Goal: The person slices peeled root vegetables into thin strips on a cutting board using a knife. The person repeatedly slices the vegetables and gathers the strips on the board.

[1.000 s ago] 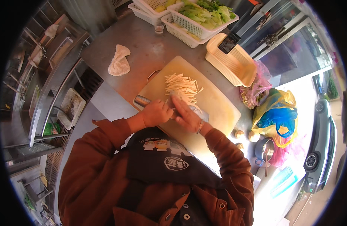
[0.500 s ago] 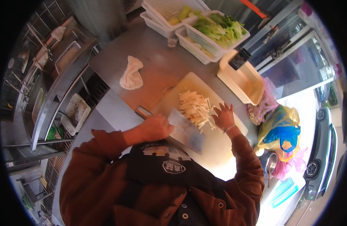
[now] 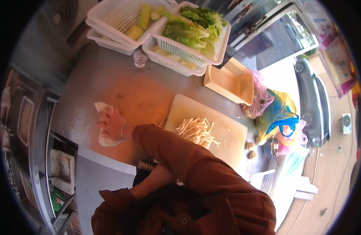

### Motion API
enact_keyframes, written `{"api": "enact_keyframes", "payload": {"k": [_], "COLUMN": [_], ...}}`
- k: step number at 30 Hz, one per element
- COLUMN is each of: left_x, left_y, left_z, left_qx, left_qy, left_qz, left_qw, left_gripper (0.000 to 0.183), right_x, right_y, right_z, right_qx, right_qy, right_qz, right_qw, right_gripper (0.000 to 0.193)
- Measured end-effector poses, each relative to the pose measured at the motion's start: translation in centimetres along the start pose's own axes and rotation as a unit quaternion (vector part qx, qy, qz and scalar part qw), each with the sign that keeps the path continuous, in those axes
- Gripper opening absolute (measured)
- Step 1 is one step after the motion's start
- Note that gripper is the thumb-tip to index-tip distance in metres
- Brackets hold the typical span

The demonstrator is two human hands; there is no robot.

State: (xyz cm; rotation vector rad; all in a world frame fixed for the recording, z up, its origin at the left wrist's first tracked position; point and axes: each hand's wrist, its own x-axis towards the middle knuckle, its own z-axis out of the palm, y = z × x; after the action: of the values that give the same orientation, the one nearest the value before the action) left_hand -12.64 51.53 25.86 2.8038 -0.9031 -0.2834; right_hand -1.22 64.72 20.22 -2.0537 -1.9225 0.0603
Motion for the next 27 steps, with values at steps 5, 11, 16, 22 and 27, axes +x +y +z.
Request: {"api": "enact_keyframes", "payload": {"k": [5, 11, 16, 22, 27], "left_x": [-0.2, -0.2, 0.5, 1.0, 3.1], "left_y": [-1.0, -1.8, -0.3, 2.3, 4.4], "left_z": [2.8, 2.2, -1.4, -4.4, -3.7], "left_qx": [0.035, 0.078, -0.062, -0.187, -0.260], "left_qy": [0.033, 0.068, 0.072, 0.068, 0.086], "left_qz": [0.025, 0.030, -0.025, -0.135, -0.205], "left_qw": [0.999, 0.994, 0.995, 0.971, 0.940], "left_gripper": [0.022, 0.026, 0.013, 0.015, 0.015], "right_x": [1.8, 2.6, -5.7, -25.3, -34.7], "right_y": [-0.6, -0.2, 2.6, 15.3, 27.4], "right_z": [-0.5, -3.8, -10.2, -20.3, -24.0], "right_qx": [0.057, 0.153, 0.100, 0.237, 0.027], "right_qy": [-0.101, -0.097, -0.085, 0.237, 0.159], "right_qz": [0.085, 0.160, 0.077, 0.111, 0.366], "right_qw": [0.990, 0.970, 0.988, 0.935, 0.916], "right_gripper": [0.037, 0.047, 0.054, 0.034, 0.056]}}
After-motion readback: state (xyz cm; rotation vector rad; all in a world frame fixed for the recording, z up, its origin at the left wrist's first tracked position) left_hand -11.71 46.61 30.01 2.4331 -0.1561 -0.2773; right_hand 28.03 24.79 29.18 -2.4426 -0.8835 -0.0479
